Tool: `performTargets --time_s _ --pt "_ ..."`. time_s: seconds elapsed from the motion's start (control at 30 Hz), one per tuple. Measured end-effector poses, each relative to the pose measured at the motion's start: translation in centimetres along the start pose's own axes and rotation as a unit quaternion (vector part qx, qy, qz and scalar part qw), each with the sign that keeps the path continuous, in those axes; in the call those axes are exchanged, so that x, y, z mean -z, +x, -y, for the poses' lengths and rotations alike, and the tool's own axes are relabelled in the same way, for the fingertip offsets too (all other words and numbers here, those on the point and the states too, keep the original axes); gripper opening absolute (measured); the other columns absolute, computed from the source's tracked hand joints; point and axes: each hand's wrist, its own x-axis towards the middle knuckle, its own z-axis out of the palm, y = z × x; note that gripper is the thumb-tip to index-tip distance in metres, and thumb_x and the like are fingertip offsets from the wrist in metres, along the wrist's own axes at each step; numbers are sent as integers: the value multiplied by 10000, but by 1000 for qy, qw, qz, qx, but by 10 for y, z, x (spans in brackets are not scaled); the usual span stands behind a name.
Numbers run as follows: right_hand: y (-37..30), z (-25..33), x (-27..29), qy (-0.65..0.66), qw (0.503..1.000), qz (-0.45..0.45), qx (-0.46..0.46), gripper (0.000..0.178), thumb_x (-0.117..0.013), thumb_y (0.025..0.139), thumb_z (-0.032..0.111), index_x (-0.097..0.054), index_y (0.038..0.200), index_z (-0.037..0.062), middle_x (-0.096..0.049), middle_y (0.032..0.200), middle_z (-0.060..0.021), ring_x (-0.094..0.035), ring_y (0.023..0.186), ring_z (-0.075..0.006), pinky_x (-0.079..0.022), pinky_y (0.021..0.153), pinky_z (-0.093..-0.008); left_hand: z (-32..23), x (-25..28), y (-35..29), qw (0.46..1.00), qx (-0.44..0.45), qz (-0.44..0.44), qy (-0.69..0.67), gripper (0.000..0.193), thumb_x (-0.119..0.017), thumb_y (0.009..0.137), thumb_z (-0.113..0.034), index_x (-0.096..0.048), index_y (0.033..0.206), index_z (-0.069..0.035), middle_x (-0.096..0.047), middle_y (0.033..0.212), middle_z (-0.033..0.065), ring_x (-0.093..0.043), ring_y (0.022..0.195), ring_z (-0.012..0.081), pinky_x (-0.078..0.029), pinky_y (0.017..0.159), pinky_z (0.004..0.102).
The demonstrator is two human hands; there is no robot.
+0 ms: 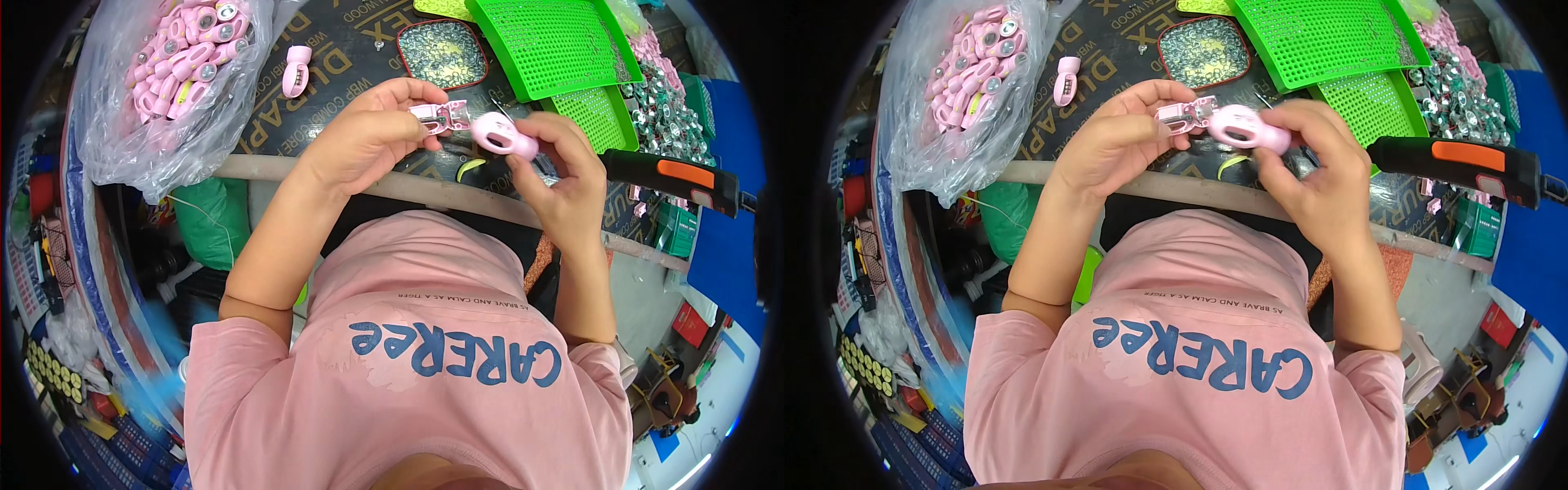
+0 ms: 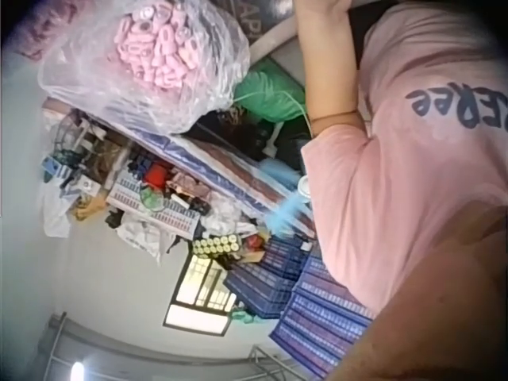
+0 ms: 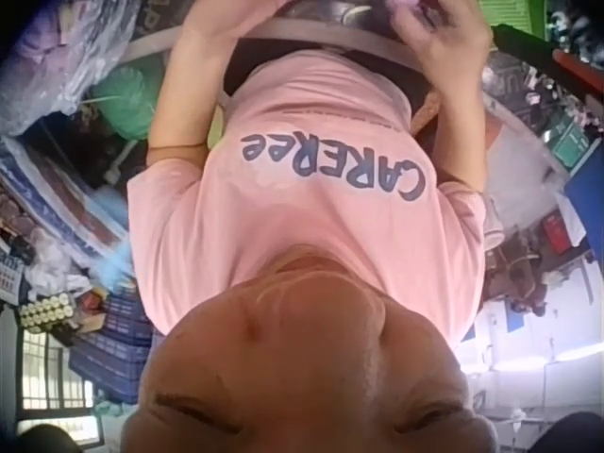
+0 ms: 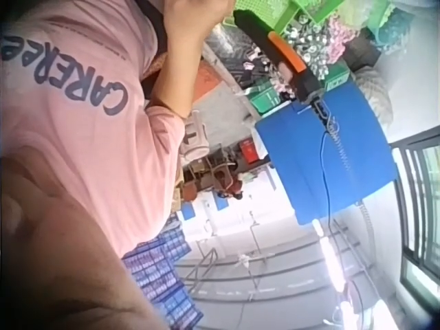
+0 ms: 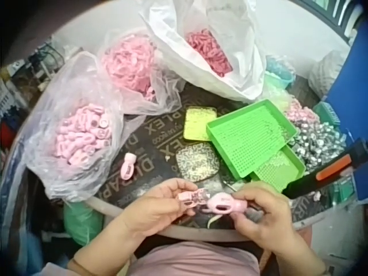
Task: Assembling small plastic toy components and applying glue to join parts.
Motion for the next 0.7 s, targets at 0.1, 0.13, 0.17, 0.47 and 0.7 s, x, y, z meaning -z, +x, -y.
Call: performTargets --time_s 0.1,0.13,0.17,0.47,0.7 --pt "22 5 -7 -2 997 32 71 326 -784 750 -19 -720 1069 4 -709 1036 -138 -690 949 -281 -555 827 -350 -3 -7 -2 999 16 9 49 417 -632 858 54 -571 1270 38 -652 1171 110 -670 1019 173 -556 900 282" --pt "29 6 -11 -32 989 44 137 320 -781 755 -21 -720 1069 6 -709 1044 -142 -690 958 -288 -555 839 -355 -4 -7 -3 999 14 9 49 417 -632 858 54 -571 1270 38 -652 1171 110 -670 1019 173 -556 900 282" --pt "32 8 -14 -30 987 65 145 330 -777 754 -29 -723 1076 11 -709 1042 -146 -689 975 -304 -552 863 -368 -4 -8 -3 997 10 11 81 447 -631 861 64 -565 1302 25 -651 1203 103 -662 1045 158 -550 929 284" --pt "39 10 -24 -24 985 110 134 357 -775 745 -49 -724 1092 15 -703 1038 -149 -692 949 -307 -560 839 -379 -7 -8 -7 983 -29 13 178 516 -636 858 99 -544 1355 -5 -640 1247 74 -645 1110 136 -547 968 284" --pt "34 9 -28 59 991 115 41 337 -770 792 -64 -714 1118 2 -697 1065 -125 -696 950 -219 -590 775 -306 2 -5 -6 979 -127 39 156 532 -677 881 103 -529 1382 1 -630 1271 90 -633 1178 165 -539 1012 309"
